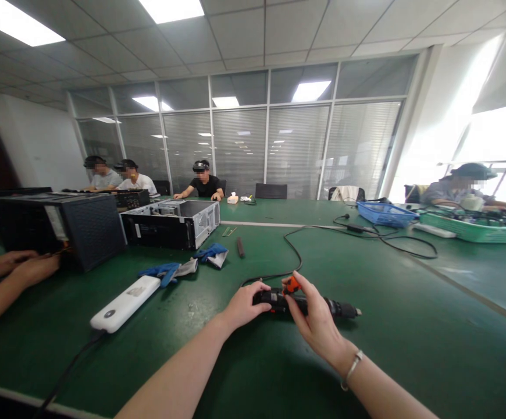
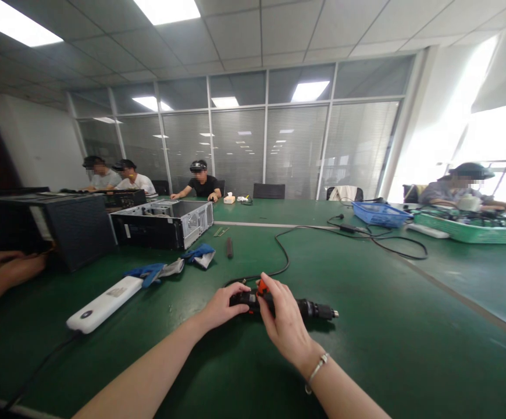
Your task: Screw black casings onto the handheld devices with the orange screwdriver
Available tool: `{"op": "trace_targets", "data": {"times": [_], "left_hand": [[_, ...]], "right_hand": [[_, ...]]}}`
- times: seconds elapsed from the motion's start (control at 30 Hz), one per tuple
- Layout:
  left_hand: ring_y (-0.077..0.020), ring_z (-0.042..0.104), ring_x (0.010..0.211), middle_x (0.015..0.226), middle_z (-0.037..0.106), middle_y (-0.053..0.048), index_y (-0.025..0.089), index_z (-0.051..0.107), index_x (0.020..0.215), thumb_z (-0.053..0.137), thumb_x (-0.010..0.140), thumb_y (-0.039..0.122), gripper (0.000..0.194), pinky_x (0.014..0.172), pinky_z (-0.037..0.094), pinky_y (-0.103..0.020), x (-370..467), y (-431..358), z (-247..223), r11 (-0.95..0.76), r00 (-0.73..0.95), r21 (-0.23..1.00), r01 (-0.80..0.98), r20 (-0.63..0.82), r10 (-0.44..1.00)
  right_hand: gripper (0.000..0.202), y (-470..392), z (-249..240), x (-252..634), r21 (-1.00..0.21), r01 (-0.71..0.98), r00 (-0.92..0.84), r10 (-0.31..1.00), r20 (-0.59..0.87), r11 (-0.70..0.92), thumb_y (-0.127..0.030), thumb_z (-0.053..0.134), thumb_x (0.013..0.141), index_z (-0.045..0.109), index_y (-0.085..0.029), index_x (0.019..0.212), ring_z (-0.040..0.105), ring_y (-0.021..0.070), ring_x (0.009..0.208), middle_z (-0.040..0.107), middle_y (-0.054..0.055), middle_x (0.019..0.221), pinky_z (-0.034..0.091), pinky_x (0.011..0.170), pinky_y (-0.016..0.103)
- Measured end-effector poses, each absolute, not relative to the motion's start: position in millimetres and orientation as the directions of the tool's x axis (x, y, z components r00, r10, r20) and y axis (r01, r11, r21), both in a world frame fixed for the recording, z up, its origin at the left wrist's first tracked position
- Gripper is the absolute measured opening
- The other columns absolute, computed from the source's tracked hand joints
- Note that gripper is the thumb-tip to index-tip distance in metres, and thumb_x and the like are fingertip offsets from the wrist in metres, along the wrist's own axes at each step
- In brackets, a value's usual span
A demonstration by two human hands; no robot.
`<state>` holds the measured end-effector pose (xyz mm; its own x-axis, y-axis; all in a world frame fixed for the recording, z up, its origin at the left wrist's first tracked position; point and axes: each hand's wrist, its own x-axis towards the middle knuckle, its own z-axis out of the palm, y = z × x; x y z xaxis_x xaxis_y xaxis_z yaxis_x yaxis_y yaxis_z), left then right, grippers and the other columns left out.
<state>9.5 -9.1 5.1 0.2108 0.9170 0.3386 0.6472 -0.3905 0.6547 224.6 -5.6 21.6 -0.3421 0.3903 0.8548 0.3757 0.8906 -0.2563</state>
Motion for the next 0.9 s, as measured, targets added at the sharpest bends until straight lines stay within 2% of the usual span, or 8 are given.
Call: {"op": "trace_targets", "data": {"times": [0.17, 0.4, 0.6, 0.77, 0.9], "left_hand": [[-0.0252, 0.061, 0.107, 0.112, 0.067, -0.004, 0.023, 0.063, 0.112, 0.073, 0.073, 0.026, 0.040, 0.094, 0.045, -0.033, 8.9, -8.7, 5.0, -0.387, 0.210, 0.653, 0.651, 0.336, 0.918], [-0.0249, 0.061, 0.107, 0.112, 0.068, -0.003, 0.023, 0.062, 0.112, 0.072, 0.075, 0.025, 0.038, 0.096, 0.044, -0.034, 10.1, -9.0, 5.8, -0.388, 0.214, 0.646, 0.658, 0.333, 0.918], [-0.0265, 0.059, 0.111, 0.114, 0.067, -0.004, 0.023, 0.063, 0.113, 0.073, 0.074, 0.025, 0.040, 0.097, 0.043, -0.035, 9.7, -8.0, 4.0, -0.394, 0.213, 0.649, 0.651, 0.342, 0.915], [-0.0244, 0.062, 0.105, 0.111, 0.068, -0.003, 0.023, 0.062, 0.112, 0.073, 0.074, 0.025, 0.040, 0.095, 0.045, -0.033, 10.0, -8.9, 6.2, -0.383, 0.214, 0.655, 0.651, 0.325, 0.921], [-0.0261, 0.060, 0.109, 0.112, 0.068, -0.004, 0.023, 0.063, 0.111, 0.073, 0.074, 0.025, 0.039, 0.097, 0.044, -0.035, 10.1, -9.8, 7.4, -0.386, 0.215, 0.655, 0.649, 0.329, 0.920]], "right_hand": [[0.049, -3.5, 25.4, 225.3, -0.225, 0.369, -0.317, 0.350, 0.881, 0.902, -0.019, 0.051, 0.092, 0.038, -0.026, 0.139, 0.061, 0.0222, 0.099, 0.060, 0.010, 0.111, 0.055, 0.082, 0.040], [0.054, -7.8, 27.3, 225.1, -0.205, 0.368, -0.361, 0.342, 0.868, 0.907, -0.017, 0.049, 0.092, 0.032, -0.025, 0.143, 0.060, 0.0225, 0.105, 0.059, 0.010, 0.119, 0.054, 0.089, 0.040], [0.049, -5.3, 28.1, 225.7, -0.201, 0.334, -0.326, 0.313, 0.892, 0.921, -0.015, 0.052, 0.091, 0.039, -0.026, 0.137, 0.061, 0.0207, 0.095, 0.059, 0.010, 0.107, 0.056, 0.078, 0.036], [0.051, -6.4, 25.7, 227.4, -0.218, 0.369, -0.355, 0.354, 0.865, 0.903, -0.015, 0.047, 0.092, 0.034, -0.024, 0.141, 0.061, 0.0227, 0.103, 0.060, 0.011, 0.116, 0.055, 0.085, 0.040], [0.053, -10.2, 29.6, 226.0, -0.200, 0.341, -0.361, 0.324, 0.875, 0.919, -0.018, 0.051, 0.091, 0.033, -0.024, 0.141, 0.061, 0.0231, 0.104, 0.059, 0.011, 0.117, 0.054, 0.088, 0.042]]}}
